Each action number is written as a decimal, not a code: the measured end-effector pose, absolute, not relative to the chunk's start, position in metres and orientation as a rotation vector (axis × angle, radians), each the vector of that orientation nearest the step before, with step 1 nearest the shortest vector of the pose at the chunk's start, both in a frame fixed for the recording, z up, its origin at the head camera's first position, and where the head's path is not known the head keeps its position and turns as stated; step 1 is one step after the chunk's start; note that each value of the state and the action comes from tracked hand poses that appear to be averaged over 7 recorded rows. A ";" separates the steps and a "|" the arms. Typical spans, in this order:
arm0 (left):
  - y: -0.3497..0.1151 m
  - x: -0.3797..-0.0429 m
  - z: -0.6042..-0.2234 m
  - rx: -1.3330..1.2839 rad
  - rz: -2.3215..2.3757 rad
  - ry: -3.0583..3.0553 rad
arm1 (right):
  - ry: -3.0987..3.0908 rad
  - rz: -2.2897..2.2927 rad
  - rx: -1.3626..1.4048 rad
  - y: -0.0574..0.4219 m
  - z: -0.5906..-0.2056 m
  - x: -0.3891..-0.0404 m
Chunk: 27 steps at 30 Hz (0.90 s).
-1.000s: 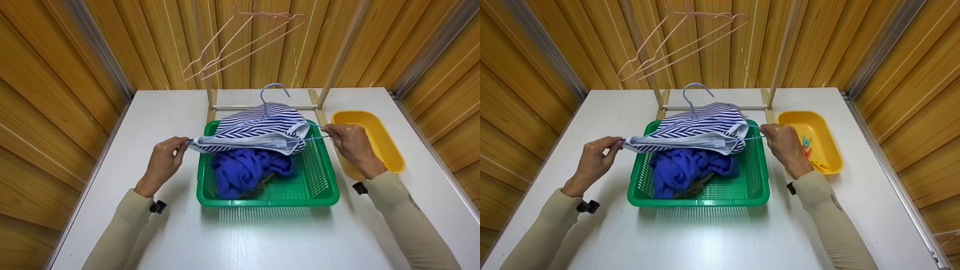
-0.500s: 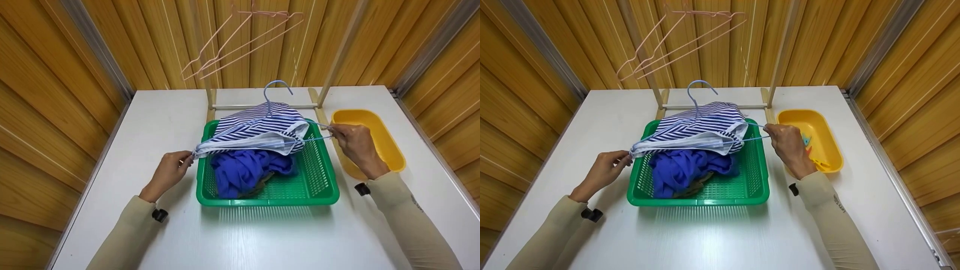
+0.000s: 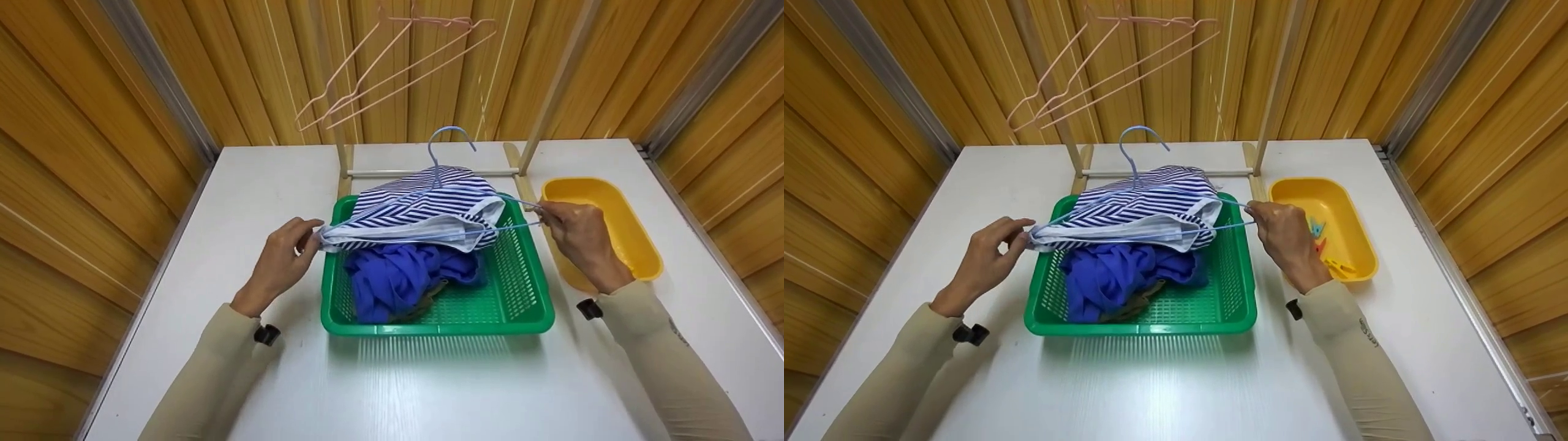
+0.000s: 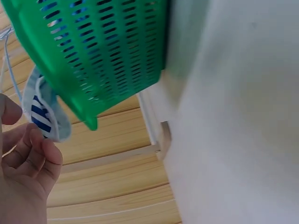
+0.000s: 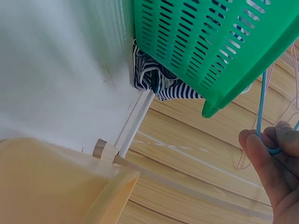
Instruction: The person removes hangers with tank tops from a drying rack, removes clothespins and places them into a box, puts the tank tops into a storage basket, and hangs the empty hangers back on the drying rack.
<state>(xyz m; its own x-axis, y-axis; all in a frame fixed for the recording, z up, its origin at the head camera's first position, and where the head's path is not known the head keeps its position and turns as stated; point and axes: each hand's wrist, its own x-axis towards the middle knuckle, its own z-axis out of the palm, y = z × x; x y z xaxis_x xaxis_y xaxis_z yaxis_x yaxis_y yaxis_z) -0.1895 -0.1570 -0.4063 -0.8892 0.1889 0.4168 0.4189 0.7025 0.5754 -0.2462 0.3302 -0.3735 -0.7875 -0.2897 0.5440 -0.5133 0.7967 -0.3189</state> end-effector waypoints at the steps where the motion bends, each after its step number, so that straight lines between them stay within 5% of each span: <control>1: -0.156 -0.191 -0.403 -0.490 -0.974 -2.584 | -2.504 0.627 0.600 0.329 -0.373 -0.246; 27: -0.147 -0.202 -0.386 -0.642 -0.845 -2.393 | -2.819 0.809 0.358 0.322 -0.376 -0.235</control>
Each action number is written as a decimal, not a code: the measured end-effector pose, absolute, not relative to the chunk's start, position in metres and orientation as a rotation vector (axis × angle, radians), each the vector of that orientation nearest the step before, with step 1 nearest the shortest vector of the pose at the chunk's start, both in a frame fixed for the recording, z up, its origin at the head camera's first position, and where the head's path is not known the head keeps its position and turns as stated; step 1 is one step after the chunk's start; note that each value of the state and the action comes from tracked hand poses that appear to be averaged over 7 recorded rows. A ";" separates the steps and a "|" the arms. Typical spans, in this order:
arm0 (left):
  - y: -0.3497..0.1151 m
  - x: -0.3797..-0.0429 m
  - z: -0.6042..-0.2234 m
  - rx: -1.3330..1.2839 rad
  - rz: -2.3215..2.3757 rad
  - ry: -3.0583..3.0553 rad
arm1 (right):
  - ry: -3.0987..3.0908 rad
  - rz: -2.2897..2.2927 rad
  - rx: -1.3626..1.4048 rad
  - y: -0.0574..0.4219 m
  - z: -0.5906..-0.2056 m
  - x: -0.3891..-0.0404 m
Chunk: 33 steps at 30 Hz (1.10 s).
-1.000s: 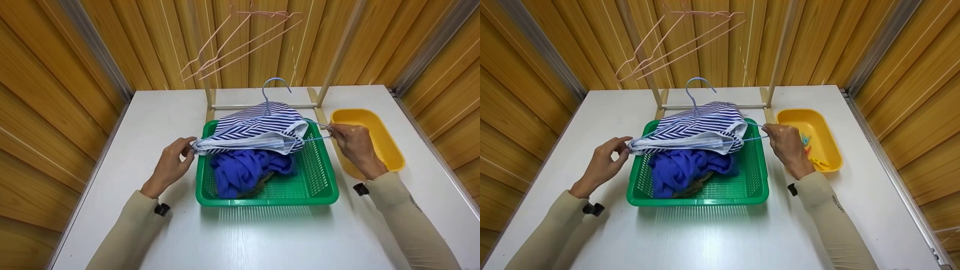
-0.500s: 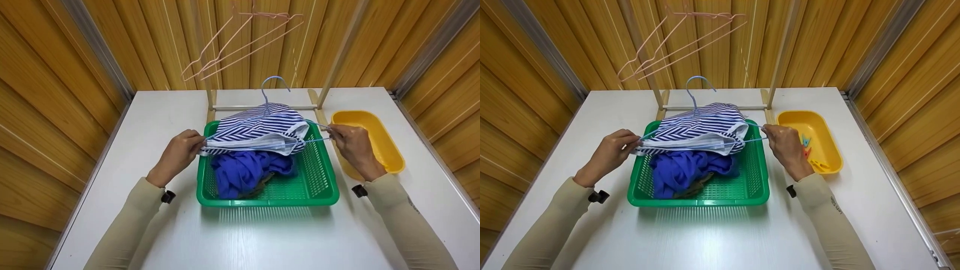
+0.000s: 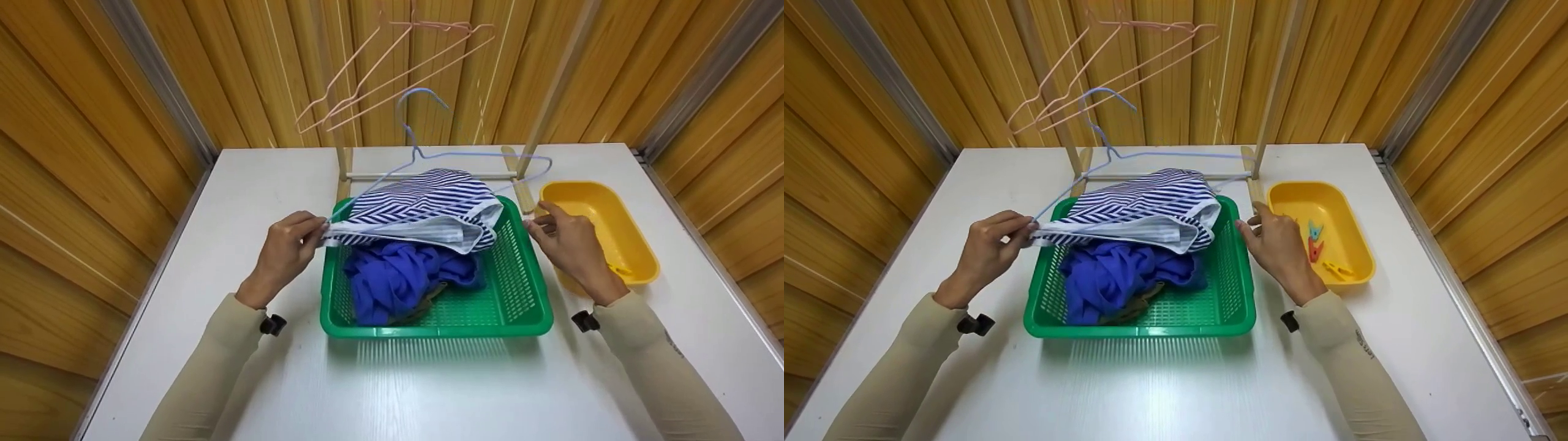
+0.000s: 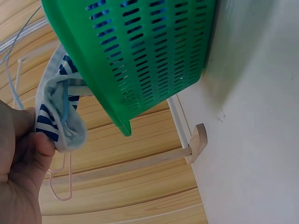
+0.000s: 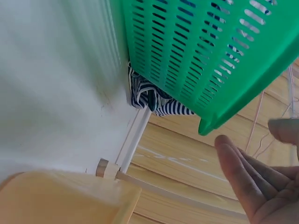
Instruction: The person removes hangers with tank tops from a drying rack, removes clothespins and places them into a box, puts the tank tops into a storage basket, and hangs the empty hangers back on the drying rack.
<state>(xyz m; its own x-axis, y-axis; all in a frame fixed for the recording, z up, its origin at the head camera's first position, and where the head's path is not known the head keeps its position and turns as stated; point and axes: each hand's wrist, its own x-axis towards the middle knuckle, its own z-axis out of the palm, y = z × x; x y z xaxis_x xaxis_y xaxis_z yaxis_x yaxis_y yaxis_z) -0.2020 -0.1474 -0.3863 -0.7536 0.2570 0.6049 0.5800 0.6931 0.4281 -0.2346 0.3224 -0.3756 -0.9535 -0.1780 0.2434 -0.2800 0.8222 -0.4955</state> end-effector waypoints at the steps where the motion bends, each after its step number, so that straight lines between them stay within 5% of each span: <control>1: -0.147 -0.202 -0.385 -0.628 -0.852 -2.388 | -2.857 0.804 0.371 0.322 -0.377 -0.233; 33: -0.118 -0.216 -0.329 -0.390 -1.460 -2.269 | -2.871 0.471 0.480 0.302 -0.388 -0.207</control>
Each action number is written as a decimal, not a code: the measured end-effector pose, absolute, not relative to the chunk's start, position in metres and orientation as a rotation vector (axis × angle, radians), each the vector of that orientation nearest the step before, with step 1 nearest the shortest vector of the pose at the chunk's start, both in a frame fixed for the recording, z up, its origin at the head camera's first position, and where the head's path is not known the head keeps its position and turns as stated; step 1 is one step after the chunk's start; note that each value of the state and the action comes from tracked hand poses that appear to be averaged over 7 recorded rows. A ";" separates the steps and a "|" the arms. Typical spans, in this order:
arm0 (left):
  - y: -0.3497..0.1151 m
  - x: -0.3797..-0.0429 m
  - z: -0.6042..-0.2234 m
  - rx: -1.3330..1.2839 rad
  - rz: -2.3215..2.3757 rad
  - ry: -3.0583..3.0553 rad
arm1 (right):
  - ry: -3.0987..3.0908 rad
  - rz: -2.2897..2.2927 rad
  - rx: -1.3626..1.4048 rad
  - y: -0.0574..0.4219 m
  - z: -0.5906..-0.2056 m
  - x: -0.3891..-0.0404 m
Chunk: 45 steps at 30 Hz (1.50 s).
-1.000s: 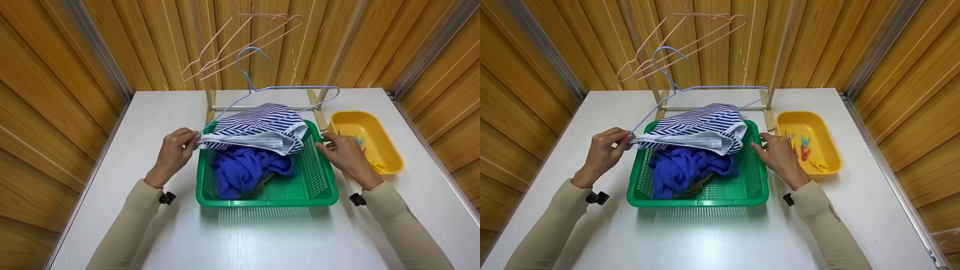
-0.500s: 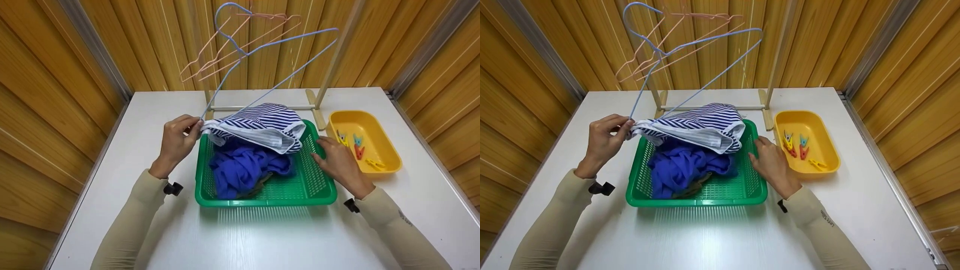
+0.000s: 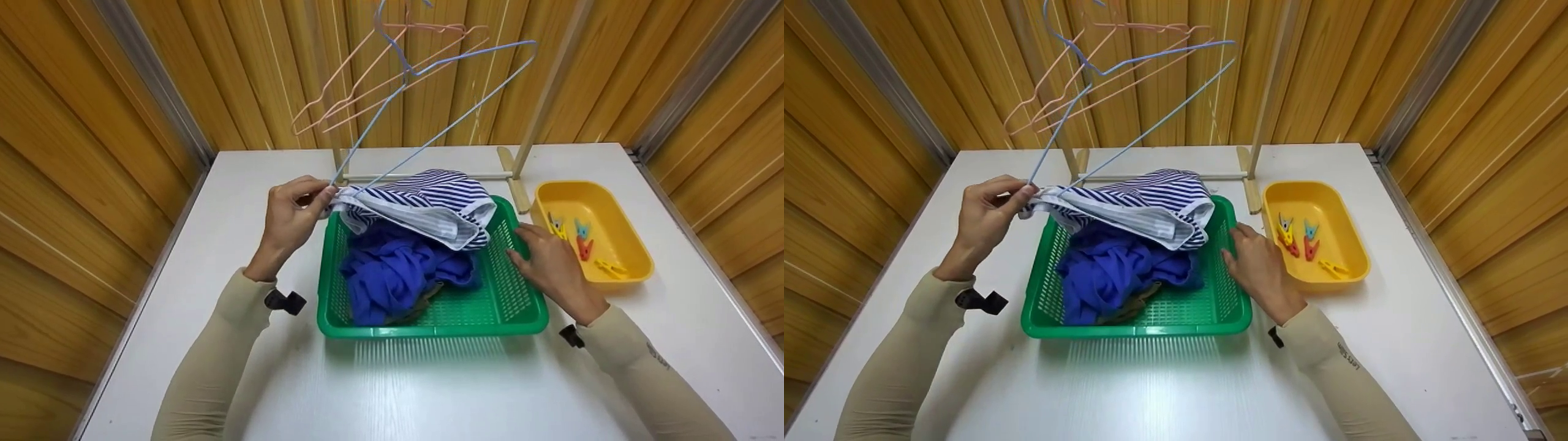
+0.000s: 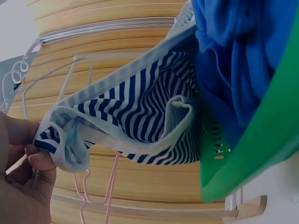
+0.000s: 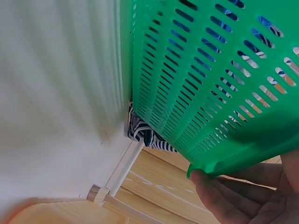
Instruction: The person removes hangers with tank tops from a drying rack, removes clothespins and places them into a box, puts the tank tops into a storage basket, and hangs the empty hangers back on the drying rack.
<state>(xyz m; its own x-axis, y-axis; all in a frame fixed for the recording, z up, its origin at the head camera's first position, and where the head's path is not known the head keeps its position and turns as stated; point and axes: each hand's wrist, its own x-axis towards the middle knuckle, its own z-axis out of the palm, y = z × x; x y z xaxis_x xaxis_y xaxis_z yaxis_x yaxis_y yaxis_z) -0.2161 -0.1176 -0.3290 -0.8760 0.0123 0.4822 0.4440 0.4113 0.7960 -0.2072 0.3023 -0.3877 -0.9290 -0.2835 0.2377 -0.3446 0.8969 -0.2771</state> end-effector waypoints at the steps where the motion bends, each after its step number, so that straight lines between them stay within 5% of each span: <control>1: -0.118 -0.216 -0.329 -0.385 -1.493 -2.274 | -2.862 0.465 0.487 0.302 -0.388 -0.207; 45: -0.126 -0.205 -0.323 -0.373 -2.092 -2.055 | -2.749 0.424 0.504 0.304 -0.391 -0.207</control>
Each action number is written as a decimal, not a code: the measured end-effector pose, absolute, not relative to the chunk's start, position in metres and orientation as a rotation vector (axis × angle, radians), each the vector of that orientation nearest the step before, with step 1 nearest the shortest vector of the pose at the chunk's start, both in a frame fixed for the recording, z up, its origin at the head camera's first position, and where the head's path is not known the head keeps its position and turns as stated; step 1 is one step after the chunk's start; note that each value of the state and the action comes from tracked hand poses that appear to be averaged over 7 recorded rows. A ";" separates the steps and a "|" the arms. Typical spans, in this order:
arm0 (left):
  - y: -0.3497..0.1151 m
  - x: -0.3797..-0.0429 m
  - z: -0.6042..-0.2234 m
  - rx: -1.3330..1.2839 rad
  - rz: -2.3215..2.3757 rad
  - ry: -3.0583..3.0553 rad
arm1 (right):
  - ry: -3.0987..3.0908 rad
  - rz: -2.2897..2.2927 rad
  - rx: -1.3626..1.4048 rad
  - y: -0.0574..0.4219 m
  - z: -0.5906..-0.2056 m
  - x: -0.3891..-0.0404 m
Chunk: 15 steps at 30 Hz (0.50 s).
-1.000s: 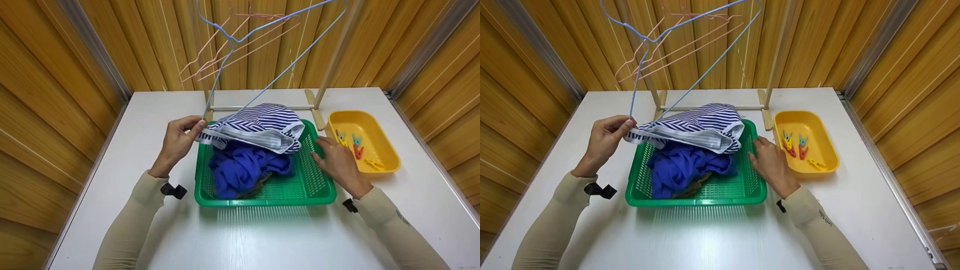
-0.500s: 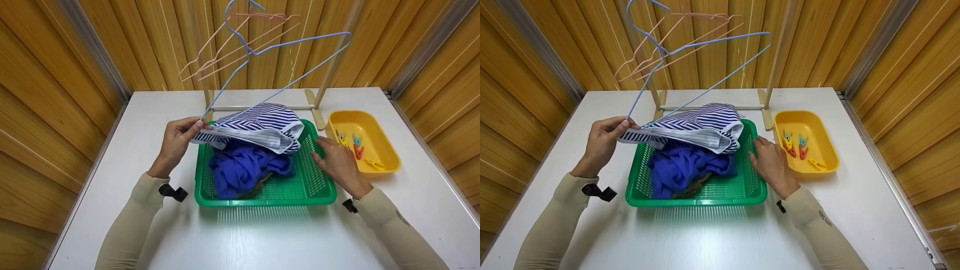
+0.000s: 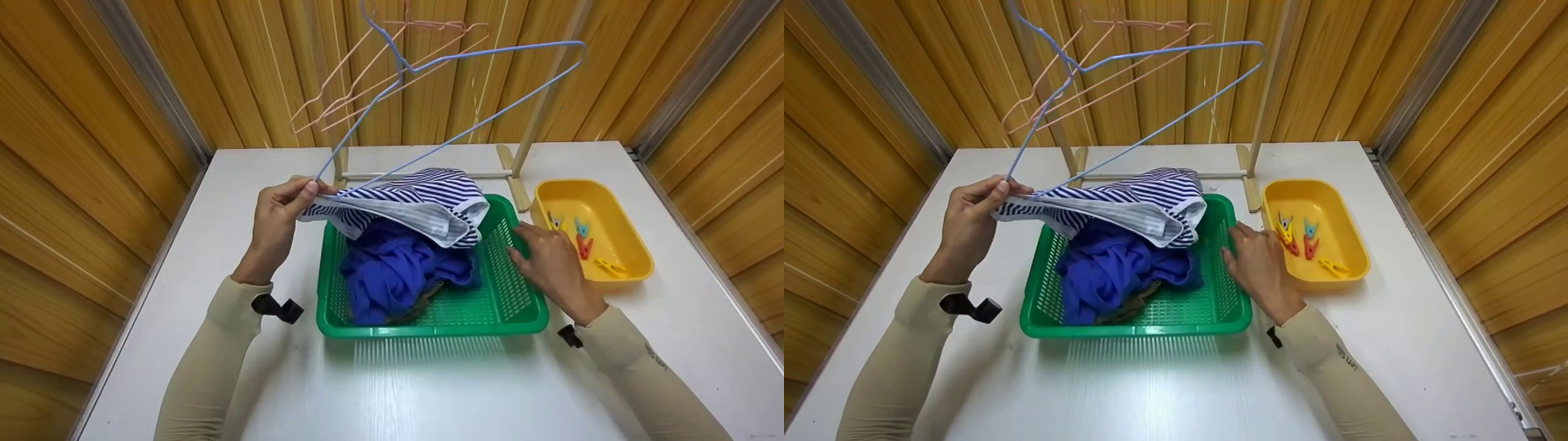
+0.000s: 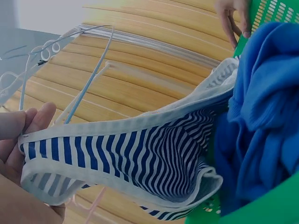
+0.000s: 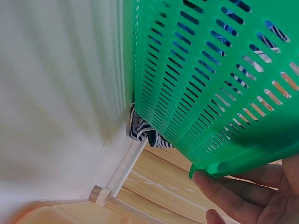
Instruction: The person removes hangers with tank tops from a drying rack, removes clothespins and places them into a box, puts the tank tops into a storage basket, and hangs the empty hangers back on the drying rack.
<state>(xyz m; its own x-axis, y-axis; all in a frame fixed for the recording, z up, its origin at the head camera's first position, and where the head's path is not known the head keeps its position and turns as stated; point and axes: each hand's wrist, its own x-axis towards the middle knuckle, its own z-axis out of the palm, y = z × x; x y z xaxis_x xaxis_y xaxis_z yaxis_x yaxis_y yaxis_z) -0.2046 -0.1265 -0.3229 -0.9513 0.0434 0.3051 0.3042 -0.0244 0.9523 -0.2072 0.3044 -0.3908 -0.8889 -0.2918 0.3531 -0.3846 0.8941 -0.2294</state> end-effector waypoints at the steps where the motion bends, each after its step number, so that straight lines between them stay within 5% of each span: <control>1: -0.127 -0.205 -0.321 -0.374 -2.091 -2.040 | -2.750 0.420 0.505 0.304 -0.391 -0.207; 15: -0.140 -0.202 -0.307 -0.369 -2.308 -1.790 | -2.746 0.394 0.517 0.301 -0.392 -0.208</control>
<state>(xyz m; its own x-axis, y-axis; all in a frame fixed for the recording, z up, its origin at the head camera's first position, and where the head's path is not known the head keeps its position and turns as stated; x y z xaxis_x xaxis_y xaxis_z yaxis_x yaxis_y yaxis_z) -0.2021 -0.1400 -0.3067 -0.9494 -0.0030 0.3141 0.3050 -0.2483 0.9194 -0.2080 0.3010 -0.3916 -0.8840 -0.3035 0.3556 -0.3913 0.8966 -0.2075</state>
